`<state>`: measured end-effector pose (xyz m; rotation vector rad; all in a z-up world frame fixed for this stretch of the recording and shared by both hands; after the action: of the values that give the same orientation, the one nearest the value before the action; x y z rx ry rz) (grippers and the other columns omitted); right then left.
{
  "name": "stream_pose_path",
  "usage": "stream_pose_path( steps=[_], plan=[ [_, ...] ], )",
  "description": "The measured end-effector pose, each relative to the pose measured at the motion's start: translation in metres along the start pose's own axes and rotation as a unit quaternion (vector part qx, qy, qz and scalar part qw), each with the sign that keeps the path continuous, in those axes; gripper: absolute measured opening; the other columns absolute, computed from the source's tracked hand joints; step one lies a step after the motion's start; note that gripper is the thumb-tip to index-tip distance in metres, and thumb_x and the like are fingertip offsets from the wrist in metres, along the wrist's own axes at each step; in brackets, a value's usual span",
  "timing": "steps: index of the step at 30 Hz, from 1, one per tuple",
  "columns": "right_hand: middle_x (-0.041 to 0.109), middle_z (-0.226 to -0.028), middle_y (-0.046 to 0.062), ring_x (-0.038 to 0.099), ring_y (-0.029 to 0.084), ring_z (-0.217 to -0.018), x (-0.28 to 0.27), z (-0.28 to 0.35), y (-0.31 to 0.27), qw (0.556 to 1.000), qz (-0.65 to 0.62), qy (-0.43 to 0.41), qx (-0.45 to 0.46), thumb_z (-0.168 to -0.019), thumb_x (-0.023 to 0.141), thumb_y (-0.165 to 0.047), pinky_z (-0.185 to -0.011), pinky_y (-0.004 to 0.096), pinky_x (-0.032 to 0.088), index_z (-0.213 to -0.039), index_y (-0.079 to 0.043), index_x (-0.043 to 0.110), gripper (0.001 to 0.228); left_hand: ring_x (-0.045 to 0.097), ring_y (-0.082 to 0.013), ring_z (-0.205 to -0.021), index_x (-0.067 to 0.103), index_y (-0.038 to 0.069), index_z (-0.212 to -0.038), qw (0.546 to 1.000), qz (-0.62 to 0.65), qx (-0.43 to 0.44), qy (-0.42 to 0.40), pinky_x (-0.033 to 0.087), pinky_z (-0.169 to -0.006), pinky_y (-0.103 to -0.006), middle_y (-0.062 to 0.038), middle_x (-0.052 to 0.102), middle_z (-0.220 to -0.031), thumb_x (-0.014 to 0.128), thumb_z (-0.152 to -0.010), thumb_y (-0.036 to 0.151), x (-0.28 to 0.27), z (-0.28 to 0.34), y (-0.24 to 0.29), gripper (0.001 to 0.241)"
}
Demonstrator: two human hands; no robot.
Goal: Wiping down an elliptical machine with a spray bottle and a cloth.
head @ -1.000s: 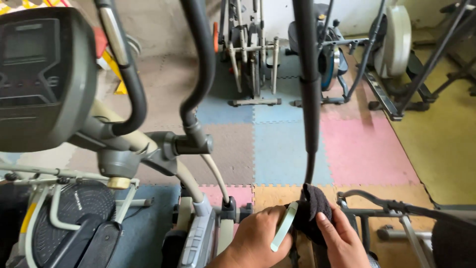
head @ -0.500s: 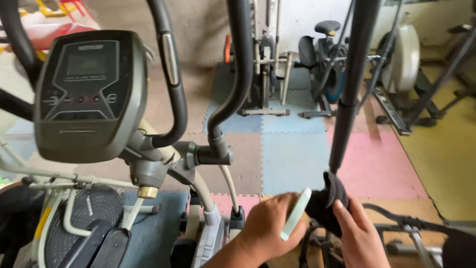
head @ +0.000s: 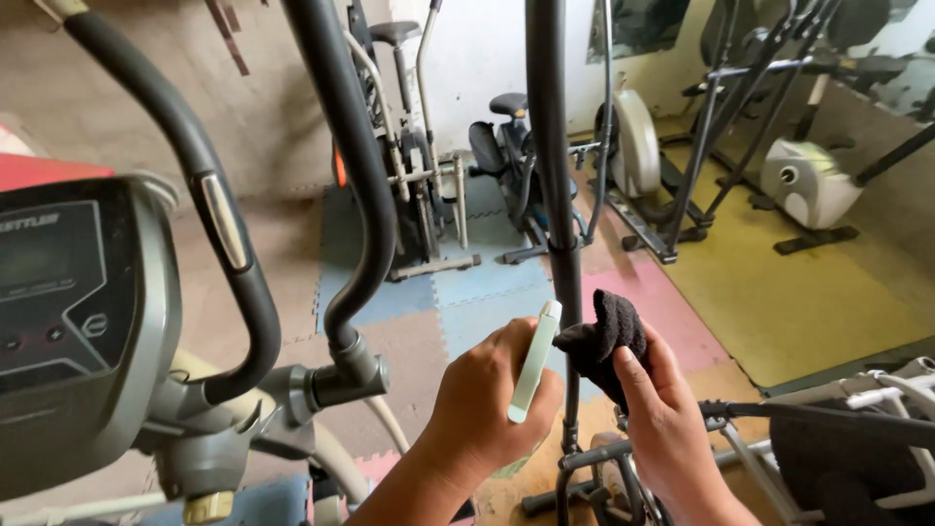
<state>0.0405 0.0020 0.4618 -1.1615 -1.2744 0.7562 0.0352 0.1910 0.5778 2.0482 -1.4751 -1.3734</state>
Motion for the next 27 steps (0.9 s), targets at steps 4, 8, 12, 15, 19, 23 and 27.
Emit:
stream_pose_path(
  steps=[4,8,12,15,19,23,27],
  plan=[
    [0.062,-0.131,0.008,0.058,0.014,-0.121,-0.005,-0.004,-0.006,0.999,-0.003,-0.005,-0.032,-0.103,0.049,-0.014,-0.107,0.032,0.044,-0.148,0.001,0.047,0.047,0.071,-0.0305,-0.062,0.061,0.006,-0.107,0.998,0.023,-0.056,-0.032,0.060,-0.062,-0.0420,-0.015,0.071,-0.077,0.057,-0.084,0.016,0.008,-0.019,-0.011,0.025],
    [0.063,-0.130,0.008,0.059,0.014,-0.119,-0.010,-0.005,-0.008,1.000,-0.016,0.016,-0.006,-0.103,0.049,-0.014,-0.105,0.032,0.046,-0.148,0.000,0.047,0.047,0.072,-0.0304,-0.063,0.062,0.005,-0.103,0.999,0.026,-0.033,-0.006,0.060,-0.063,-0.0413,-0.015,0.071,-0.075,0.058,-0.084,0.016,0.011,-0.026,-0.009,0.021],
    [0.063,-0.129,0.008,0.060,0.014,-0.119,-0.013,-0.006,-0.010,1.000,-0.016,0.011,-0.006,-0.103,0.048,-0.014,-0.104,0.033,0.048,-0.148,-0.001,0.047,0.047,0.073,-0.0301,-0.063,0.063,0.007,-0.095,0.998,0.013,-0.065,-0.001,0.059,-0.062,-0.0417,-0.014,0.071,-0.074,0.059,-0.084,0.019,0.016,-0.029,-0.017,0.016],
    [0.063,-0.129,0.008,0.061,0.014,-0.117,-0.011,-0.006,-0.015,1.000,0.002,-0.003,-0.009,-0.103,0.049,-0.015,-0.104,0.033,0.049,-0.148,-0.001,0.047,0.047,0.072,-0.0347,-0.069,0.063,0.007,-0.096,0.998,-0.022,-0.059,0.029,0.057,-0.065,-0.0445,-0.014,0.071,-0.077,0.061,-0.081,0.018,0.013,-0.032,-0.014,0.018],
    [0.064,-0.128,0.007,0.061,0.014,-0.115,-0.010,-0.006,-0.024,1.000,-0.009,0.001,-0.014,-0.103,0.048,-0.017,-0.101,0.034,0.050,-0.149,-0.002,0.047,0.048,0.073,-0.0356,-0.072,0.065,0.007,-0.105,0.998,-0.002,-0.024,0.064,0.059,-0.066,-0.0437,-0.014,0.072,-0.083,0.061,-0.081,0.016,-0.006,-0.042,0.005,0.025],
    [0.064,-0.128,0.007,0.061,0.013,-0.117,-0.004,-0.013,-0.032,0.999,0.003,-0.014,-0.034,-0.103,0.048,-0.016,-0.104,0.033,0.048,-0.148,-0.002,0.047,0.047,0.074,-0.0334,-0.073,0.066,0.010,-0.104,0.995,-0.011,-0.030,0.093,0.059,-0.067,-0.0418,-0.012,0.074,-0.079,0.062,-0.081,0.017,-0.028,-0.052,0.016,0.024],
    [0.061,-0.132,0.007,0.059,0.013,-0.121,0.012,-0.023,-0.059,0.996,-0.001,-0.017,-0.088,-0.104,0.048,-0.013,-0.106,0.032,0.046,-0.147,0.000,0.047,0.045,0.076,-0.0297,-0.071,0.066,0.010,-0.100,0.995,0.007,-0.036,0.090,0.059,-0.067,-0.0393,-0.011,0.075,-0.078,0.063,-0.084,0.020,-0.037,-0.055,0.016,0.020]
  ],
)
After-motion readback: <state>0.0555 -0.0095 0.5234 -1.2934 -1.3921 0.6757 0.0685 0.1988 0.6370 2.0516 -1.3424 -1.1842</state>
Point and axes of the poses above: each hand's wrist, its own z-axis away from the middle knuckle, its own x-axis out of the palm, y = z × x, the point moved 10 cm from there along -z, towards the middle knuckle
